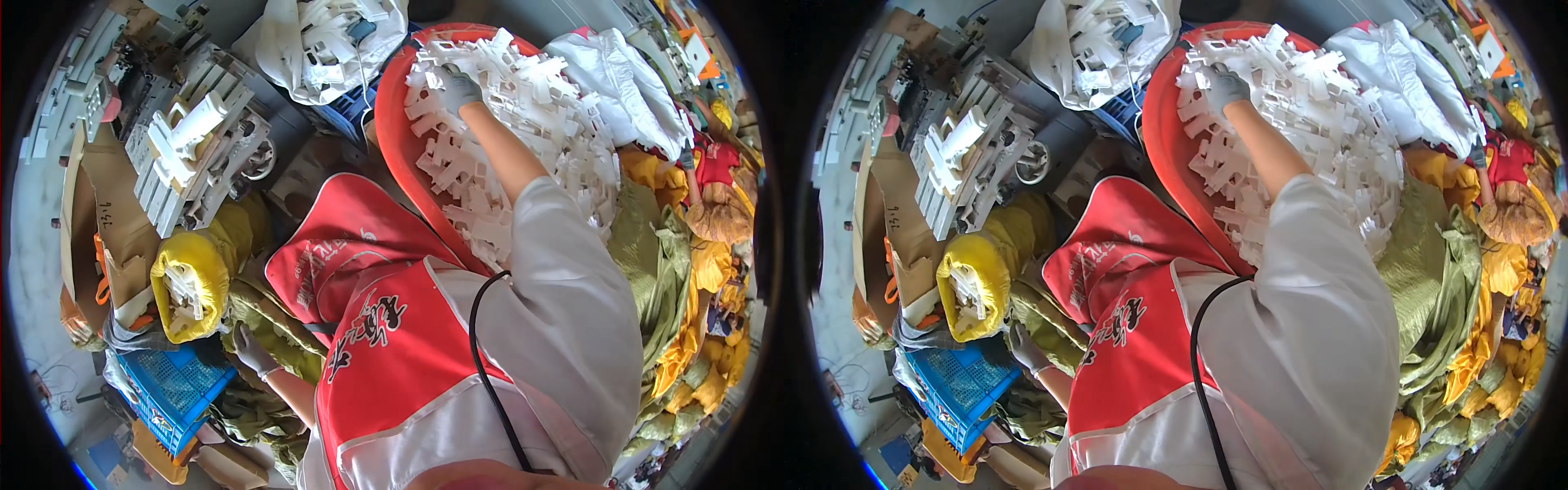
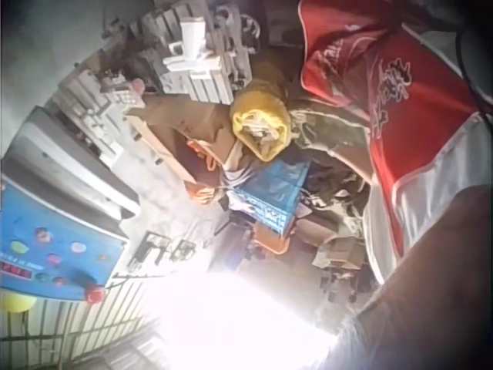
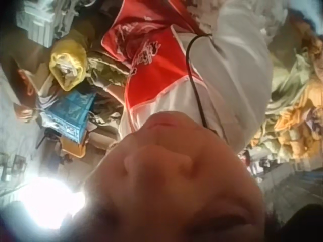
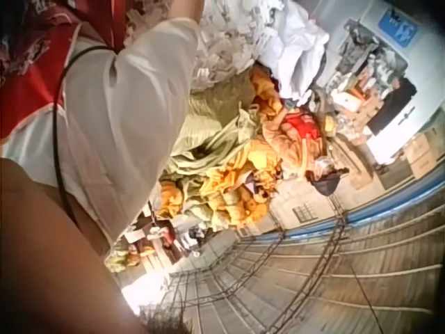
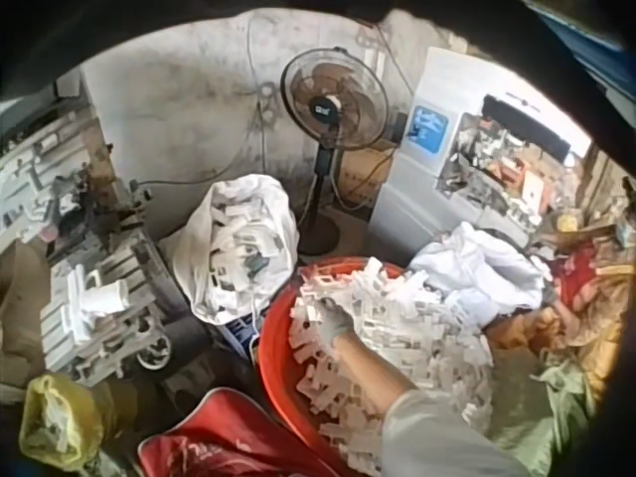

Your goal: The person is picking white plastic parts from a red bin and feeding them into an assembly machine.

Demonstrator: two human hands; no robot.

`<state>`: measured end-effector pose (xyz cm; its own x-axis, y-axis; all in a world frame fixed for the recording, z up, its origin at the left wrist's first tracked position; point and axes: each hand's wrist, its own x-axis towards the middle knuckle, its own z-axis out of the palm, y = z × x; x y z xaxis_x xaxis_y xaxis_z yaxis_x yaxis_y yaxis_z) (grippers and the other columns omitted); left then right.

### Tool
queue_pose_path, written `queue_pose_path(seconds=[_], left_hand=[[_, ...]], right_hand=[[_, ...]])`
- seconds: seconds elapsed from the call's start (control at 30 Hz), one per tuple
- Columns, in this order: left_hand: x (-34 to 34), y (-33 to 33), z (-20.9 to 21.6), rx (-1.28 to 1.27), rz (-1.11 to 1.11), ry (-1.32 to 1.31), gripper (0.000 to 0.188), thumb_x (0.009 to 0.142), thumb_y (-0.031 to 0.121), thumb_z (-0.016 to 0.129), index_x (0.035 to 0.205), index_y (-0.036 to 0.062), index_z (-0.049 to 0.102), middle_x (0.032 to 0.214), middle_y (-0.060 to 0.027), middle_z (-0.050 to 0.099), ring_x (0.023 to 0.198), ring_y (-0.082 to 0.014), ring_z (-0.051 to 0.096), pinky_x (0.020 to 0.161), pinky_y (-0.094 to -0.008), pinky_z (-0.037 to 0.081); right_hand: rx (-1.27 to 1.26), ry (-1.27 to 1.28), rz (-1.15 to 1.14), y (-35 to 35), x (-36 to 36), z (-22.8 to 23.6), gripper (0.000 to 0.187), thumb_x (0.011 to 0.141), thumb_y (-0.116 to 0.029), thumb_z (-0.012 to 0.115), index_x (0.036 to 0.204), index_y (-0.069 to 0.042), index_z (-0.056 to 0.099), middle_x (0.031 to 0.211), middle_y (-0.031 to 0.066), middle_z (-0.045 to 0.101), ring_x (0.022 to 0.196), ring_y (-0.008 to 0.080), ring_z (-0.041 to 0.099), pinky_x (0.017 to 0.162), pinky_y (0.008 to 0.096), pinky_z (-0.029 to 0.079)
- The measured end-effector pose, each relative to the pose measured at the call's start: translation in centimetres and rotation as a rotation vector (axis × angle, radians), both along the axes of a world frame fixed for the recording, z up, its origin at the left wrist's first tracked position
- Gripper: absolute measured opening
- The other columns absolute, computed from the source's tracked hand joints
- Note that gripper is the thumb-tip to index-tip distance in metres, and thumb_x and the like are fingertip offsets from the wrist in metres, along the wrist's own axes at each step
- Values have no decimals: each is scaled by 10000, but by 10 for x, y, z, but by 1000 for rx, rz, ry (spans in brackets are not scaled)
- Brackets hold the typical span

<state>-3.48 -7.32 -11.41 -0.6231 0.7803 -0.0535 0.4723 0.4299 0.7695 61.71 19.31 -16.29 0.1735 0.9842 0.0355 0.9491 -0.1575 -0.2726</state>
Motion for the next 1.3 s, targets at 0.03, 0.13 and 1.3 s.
queue_pose_path(seconds=[0.03, 0.13, 1.3], left_hand=[[4, 3, -1, 39, -19, -63, 311, 915, 194, 555, 1105, -49, 590, 1058, -103, 632, 943, -174, 578, 864, -285, 444], [9, 5, 0, 27, -63, -58, 299, 916, 186, 555, 1101, -46, 594, 1042, -89, 636, 934, -158, 575, 857, -282, 445], [104, 164, 186, 538, -408, 453, 212, 839, 99, 589, 1025, 12, 642, 1001, -132, 659, 923, -244, 630, 811, -317, 481]], right_hand=[[-2, -68, 71, 8, 1, -1, 446, 831, -271, 533, 1256, -158, 454, 1247, 152, 485, 1075, 330, 539, 904, 419, 442], [-206, -42, 12, 20, -5, -7, 450, 846, -305, 503, 1263, -150, 437, 1231, 164, 495, 1077, 327, 539, 906, 419, 442], [-419, -350, 379, -135, -32, 24, 526, 756, -204, 618, 1265, -185, 487, 1206, 125, 497, 1036, 329, 536, 862, 435, 453]])
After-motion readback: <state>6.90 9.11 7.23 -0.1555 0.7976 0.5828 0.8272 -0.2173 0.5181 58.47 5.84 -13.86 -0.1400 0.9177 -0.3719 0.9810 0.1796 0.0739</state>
